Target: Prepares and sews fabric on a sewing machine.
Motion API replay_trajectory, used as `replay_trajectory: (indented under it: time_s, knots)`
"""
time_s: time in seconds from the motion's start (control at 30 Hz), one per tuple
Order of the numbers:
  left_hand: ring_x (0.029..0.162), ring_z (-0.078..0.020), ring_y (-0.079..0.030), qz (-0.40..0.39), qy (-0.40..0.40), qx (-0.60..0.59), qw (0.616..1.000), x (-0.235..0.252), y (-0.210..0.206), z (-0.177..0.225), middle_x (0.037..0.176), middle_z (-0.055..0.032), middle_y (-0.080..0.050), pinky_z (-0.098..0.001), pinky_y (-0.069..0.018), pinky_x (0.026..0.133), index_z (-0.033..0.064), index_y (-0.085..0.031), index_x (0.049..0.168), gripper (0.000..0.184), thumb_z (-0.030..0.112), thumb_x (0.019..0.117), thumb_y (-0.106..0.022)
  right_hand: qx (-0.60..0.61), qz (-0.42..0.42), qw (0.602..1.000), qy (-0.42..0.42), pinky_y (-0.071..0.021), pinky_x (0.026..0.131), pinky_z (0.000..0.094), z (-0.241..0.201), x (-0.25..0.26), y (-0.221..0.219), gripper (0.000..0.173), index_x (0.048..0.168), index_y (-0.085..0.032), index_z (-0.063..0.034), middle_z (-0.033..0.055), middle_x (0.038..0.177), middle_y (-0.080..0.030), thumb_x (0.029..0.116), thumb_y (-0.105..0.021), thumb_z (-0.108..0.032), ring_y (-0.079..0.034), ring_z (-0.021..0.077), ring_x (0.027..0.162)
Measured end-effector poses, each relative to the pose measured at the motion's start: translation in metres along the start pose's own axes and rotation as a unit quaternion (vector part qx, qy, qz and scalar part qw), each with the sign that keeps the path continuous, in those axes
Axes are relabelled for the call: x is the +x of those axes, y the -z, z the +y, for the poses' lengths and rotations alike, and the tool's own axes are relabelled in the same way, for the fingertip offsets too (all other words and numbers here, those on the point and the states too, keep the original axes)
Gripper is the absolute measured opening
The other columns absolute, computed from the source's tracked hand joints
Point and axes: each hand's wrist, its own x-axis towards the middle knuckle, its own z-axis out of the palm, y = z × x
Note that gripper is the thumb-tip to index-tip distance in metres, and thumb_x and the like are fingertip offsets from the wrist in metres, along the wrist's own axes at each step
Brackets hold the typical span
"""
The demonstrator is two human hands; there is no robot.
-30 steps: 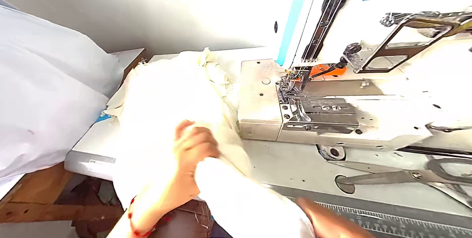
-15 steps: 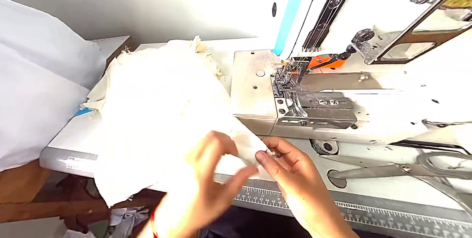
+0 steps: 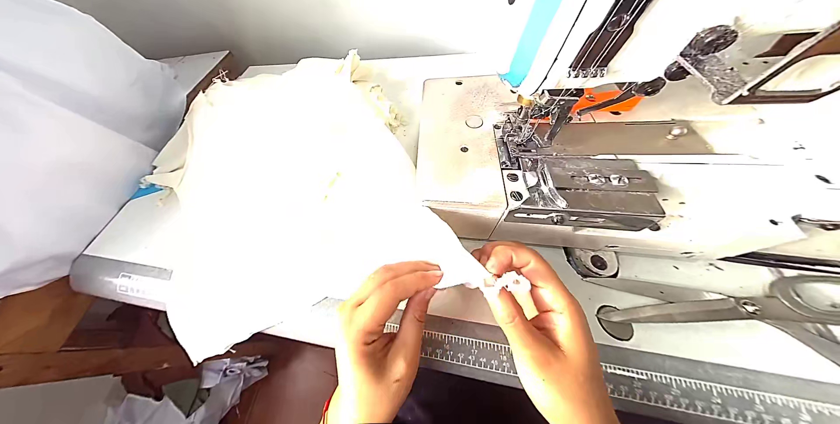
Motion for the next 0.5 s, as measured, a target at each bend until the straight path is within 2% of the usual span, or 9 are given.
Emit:
replay_trajectory:
  time_s: [0.07,0.1,0.13,0.2,0.23,0.3,0.37,0.43,0.5]
  knots:
    - [0.104,-0.0064,-0.071,0.008,0.001,0.014,1.000,0.003,-0.003,0.003,0.108,-0.0022,-0.075,-0.0213,-0.0591,0.091,0.0060,-0.070,0.106,0.012,0.011,0.1038,-0.059,-0.074,-0.008,0.997,0.030,-0.0551,0.094,0.0213,0.010,-0.003,-0.002,0.029,0.118,-0.056,-0.0125,-0.0001,0.113,-0.063,0.0956,-0.069,-0.025,-0.063,0.0045,0.109]
    - [0.103,-0.0048,-0.069,0.000,-0.009,0.040,0.999,0.005,-0.005,0.006,0.107,-0.0022,-0.073,-0.0191,-0.0576,0.091,0.0057,-0.067,0.106,0.013,0.011,0.1053,-0.056,-0.122,-0.014,0.991,0.045,-0.0541,0.096,0.0214,0.014,-0.004,-0.005,0.043,0.124,-0.054,-0.0077,0.0054,0.116,-0.063,0.0903,-0.075,-0.024,-0.062,0.0068,0.112]
    - [0.102,-0.0040,-0.066,-0.017,-0.028,0.081,0.996,0.007,-0.006,0.010,0.104,-0.0026,-0.069,-0.0174,-0.0546,0.091,0.0063,-0.065,0.106,0.015,0.012,0.1069,-0.050,-0.168,-0.020,0.984,0.056,-0.0521,0.096,0.0199,0.015,-0.003,-0.009,0.049,0.125,-0.054,-0.0032,0.0098,0.117,-0.064,0.0868,-0.077,-0.022,-0.062,0.0076,0.112]
    - [0.093,-0.0057,-0.061,-0.048,-0.079,0.172,0.981,0.011,-0.005,0.017,0.095,-0.0032,-0.062,-0.0161,-0.0493,0.086,0.0084,-0.061,0.106,0.018,0.013,0.1078,-0.044,-0.223,-0.012,0.972,0.070,-0.0523,0.092,0.0161,0.014,0.000,-0.012,0.036,0.117,-0.062,-0.0024,0.0092,0.109,-0.067,0.0859,-0.072,-0.017,-0.064,0.0049,0.105]
    - [0.087,-0.0072,-0.060,-0.054,-0.103,0.211,0.970,0.011,-0.003,0.018,0.091,-0.0034,-0.061,-0.0163,-0.0487,0.082,0.0087,-0.061,0.107,0.016,0.015,0.1080,-0.046,-0.223,0.005,0.971,0.081,-0.0547,0.089,0.0156,0.012,0.003,-0.010,0.024,0.111,-0.068,-0.0036,0.0062,0.103,-0.071,0.0895,-0.068,-0.015,-0.067,0.0028,0.099]
    - [0.078,-0.0090,-0.057,-0.053,-0.121,0.265,0.955,0.005,0.006,0.017,0.086,-0.0035,-0.059,-0.0157,-0.0476,0.075,0.0083,-0.061,0.110,0.015,0.023,0.1050,-0.059,-0.212,0.039,0.970,0.108,-0.0560,0.083,0.0144,0.007,0.008,-0.004,0.015,0.104,-0.073,-0.0054,0.0026,0.098,-0.073,0.0963,-0.061,-0.011,-0.068,0.0005,0.092]
    - [0.081,-0.0061,-0.061,-0.024,-0.097,0.282,0.954,-0.005,0.019,0.013,0.088,-0.0021,-0.063,-0.0129,-0.0501,0.075,0.0103,-0.063,0.107,0.013,0.020,0.0994,-0.065,-0.210,0.068,0.967,0.129,-0.0543,0.080,0.0111,0.000,0.008,0.002,0.016,0.104,-0.074,-0.0064,0.0003,0.099,-0.074,0.0992,-0.060,-0.012,-0.066,-0.0028,0.090]
    - [0.088,0.0008,-0.064,0.044,-0.053,0.252,0.965,-0.013,0.030,0.009,0.095,0.0033,-0.065,-0.0112,-0.0536,0.078,0.0149,-0.064,0.104,0.011,0.019,0.0947,-0.067,-0.205,0.075,0.966,0.136,-0.0511,0.077,0.0078,-0.004,0.001,0.003,0.013,0.104,-0.072,-0.0068,-0.0012,0.100,-0.072,0.0993,-0.061,-0.012,-0.062,-0.0058,0.088]
    - [0.097,0.0038,-0.065,0.120,-0.031,0.172,0.977,-0.016,0.033,0.007,0.103,0.0118,-0.066,-0.0127,-0.0556,0.083,0.0221,-0.068,0.107,0.013,0.019,0.0949,-0.066,-0.211,0.072,0.965,0.139,-0.0528,0.082,0.0083,-0.001,-0.009,0.000,0.009,0.104,-0.070,-0.0087,-0.0021,0.102,-0.071,0.0983,-0.062,-0.011,-0.065,-0.0050,0.095]
